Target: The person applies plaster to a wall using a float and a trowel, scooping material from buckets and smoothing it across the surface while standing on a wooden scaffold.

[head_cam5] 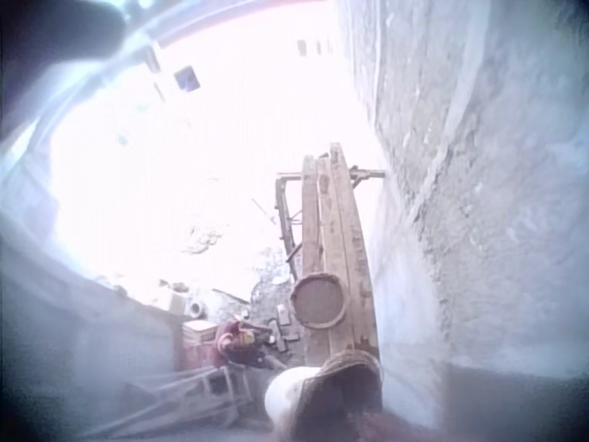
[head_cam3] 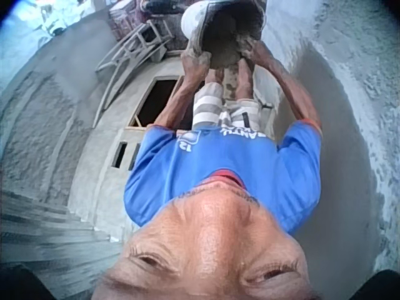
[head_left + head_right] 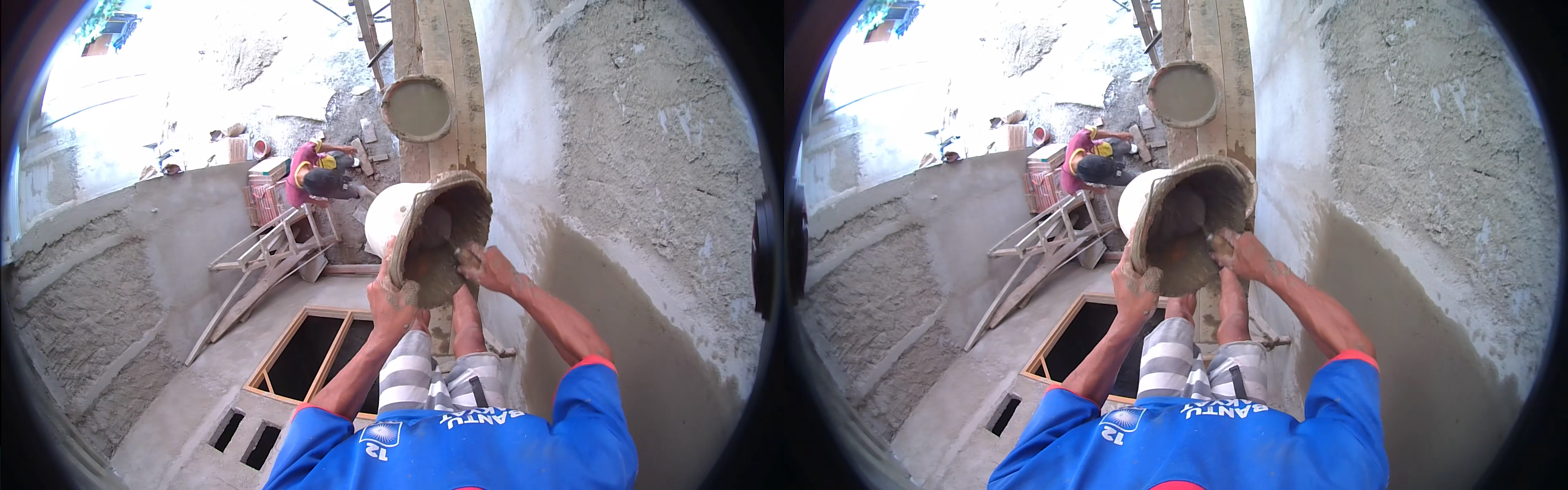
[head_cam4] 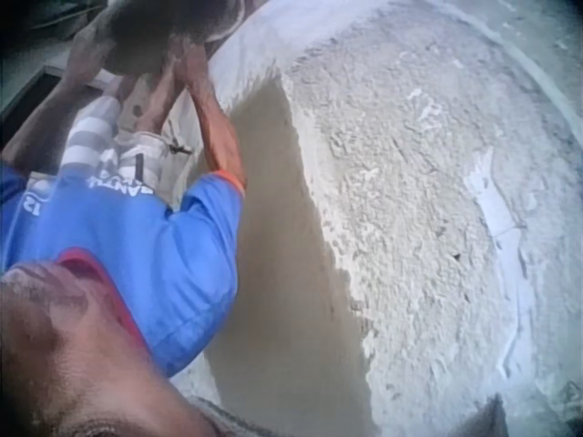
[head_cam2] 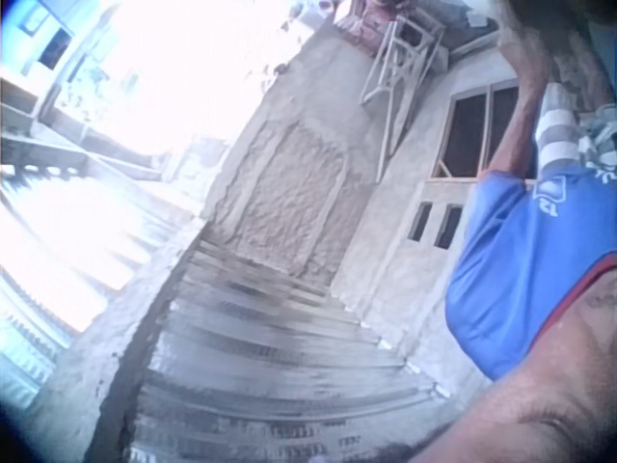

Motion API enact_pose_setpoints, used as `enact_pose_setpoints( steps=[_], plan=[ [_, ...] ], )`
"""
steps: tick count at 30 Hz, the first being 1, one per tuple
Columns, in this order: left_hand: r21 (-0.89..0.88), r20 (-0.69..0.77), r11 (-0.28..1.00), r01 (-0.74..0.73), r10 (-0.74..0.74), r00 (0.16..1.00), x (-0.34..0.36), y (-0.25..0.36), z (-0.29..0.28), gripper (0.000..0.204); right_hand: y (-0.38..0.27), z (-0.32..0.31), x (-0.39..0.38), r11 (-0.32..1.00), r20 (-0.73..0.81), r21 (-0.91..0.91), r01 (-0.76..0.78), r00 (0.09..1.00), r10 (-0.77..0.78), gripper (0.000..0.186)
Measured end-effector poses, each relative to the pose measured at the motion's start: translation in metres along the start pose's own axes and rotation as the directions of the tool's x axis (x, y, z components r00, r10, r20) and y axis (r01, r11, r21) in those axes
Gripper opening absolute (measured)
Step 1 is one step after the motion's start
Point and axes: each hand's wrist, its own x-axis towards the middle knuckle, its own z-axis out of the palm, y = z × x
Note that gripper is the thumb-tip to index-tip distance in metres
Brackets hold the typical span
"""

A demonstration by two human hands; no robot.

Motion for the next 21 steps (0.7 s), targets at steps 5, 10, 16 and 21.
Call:
enact_pose_setpoints(
  steps=[5,10,16,21],
  plan=[
    [-0.091,-0.004,0.996,-0.015,0.014,1.0,0.005,-0.011,0.014,0.073,0.01,0.04,-0.005,0.978,-0.013,-0.122,0.17,0.985,-0.173,0.049],
    [-0.242,0.018,0.966,0.089,-0.087,0.996,0.021,-0.029,0.022,0.062,-0.023,0.019,-0.019,0.997,0.004,0.03,-0.064,0.998,0.064,0.049],
    [-0.419,0.018,0.893,0.166,-0.175,0.984,0.018,-0.061,0.055,0.066,-0.007,0.004,-0.034,0.982,0.026,0.012,-0.19,0.982,0.189,0.05],
    [-0.398,0.009,0.902,0.167,-0.178,0.984,0.015,-0.078,0.062,0.06,0.022,0.004,-0.046,0.974,0.052,0.08,-0.21,0.977,0.207,0.05]
  ],
)
